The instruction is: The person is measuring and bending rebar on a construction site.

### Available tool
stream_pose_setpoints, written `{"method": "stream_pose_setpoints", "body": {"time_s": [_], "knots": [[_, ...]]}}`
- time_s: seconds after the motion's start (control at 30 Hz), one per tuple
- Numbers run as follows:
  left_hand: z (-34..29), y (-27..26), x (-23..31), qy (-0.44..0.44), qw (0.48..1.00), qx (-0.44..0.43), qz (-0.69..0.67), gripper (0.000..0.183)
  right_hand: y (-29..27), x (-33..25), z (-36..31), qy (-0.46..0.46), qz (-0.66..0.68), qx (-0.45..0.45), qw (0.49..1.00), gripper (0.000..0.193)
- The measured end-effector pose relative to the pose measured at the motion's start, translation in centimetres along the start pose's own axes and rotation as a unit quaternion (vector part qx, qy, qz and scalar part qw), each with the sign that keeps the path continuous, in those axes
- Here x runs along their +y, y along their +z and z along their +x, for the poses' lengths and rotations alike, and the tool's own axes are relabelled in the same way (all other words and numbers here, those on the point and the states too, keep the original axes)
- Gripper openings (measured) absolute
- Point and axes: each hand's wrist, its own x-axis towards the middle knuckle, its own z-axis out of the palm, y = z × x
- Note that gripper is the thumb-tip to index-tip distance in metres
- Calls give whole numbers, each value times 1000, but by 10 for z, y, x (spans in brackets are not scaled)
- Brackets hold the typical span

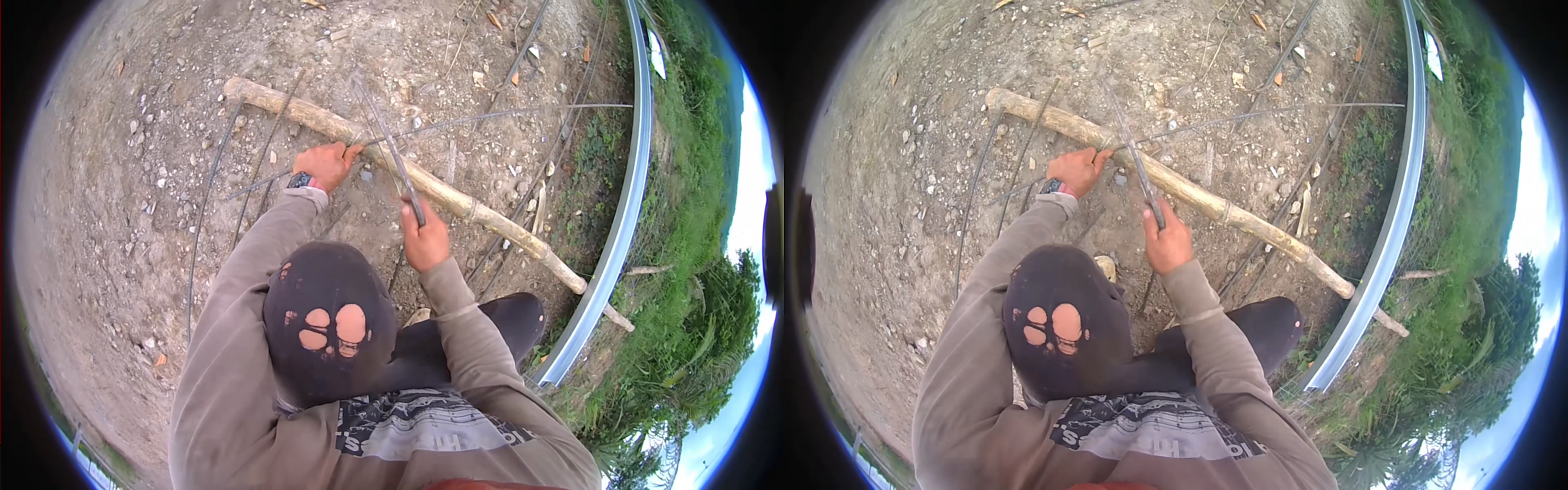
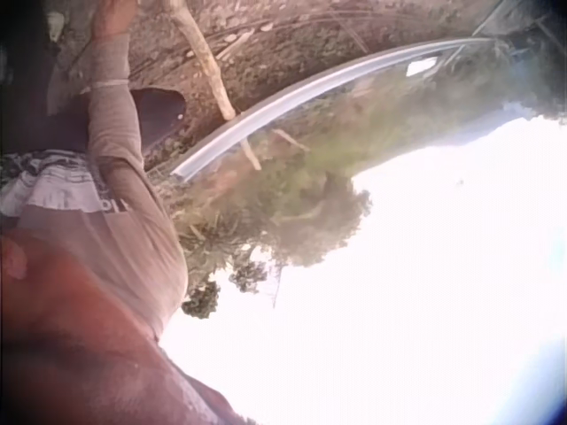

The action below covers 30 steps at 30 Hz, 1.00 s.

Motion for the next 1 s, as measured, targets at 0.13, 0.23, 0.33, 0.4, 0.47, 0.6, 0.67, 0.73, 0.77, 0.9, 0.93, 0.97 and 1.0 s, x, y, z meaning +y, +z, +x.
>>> {"method": "stream_pose_setpoints", "body": {"time_s": [0.13,0.23,0.33,0.4,0.47,0.6,0.67,0.73,0.77,0.9,0.93,0.97,1.0], "knots": [[-5,-13,0,9,999,52,-6,48,-61,-6,-91,136,57,-78,986,30],[0,-12,8,8,998,60,-6,49,-40,-7,-39,48,24,-23,998,27],[10,-3,23,19,998,48,-21,49,15,0,61,-31,-32,54,998,26],[1,7,1,3,1000,22,-9,50,25,-1,37,-29,-8,45,999,26],[-4,4,-3,4,1000,28,-10,50,-3,4,-25,8,11,9,1000,26],[-3,-10,0,4,999,52,-3,51,-58,-5,-105,91,70,-30,993,25],[-4,-8,-4,8,998,63,-9,51,-39,-11,-66,39,29,-3,999,25],[5,-5,11,15,997,71,-17,50,-7,-15,18,24,-1,4,1000,28],[14,-5,23,25,996,82,-21,50,1,-11,53,14,-6,21,1000,28],[-1,6,-7,13,998,57,-7,48,6,-5,-5,34,17,-5,999,29],[-1,6,-6,19,998,65,-10,48,-13,0,-43,75,40,-17,996,28],[-2,4,-6,26,997,71,-10,48,-32,4,-71,117,65,-30,991,28],[-4,-5,-5,22,998,67,-6,48,-44,0,-80,120,68,-36,990,28]]}}
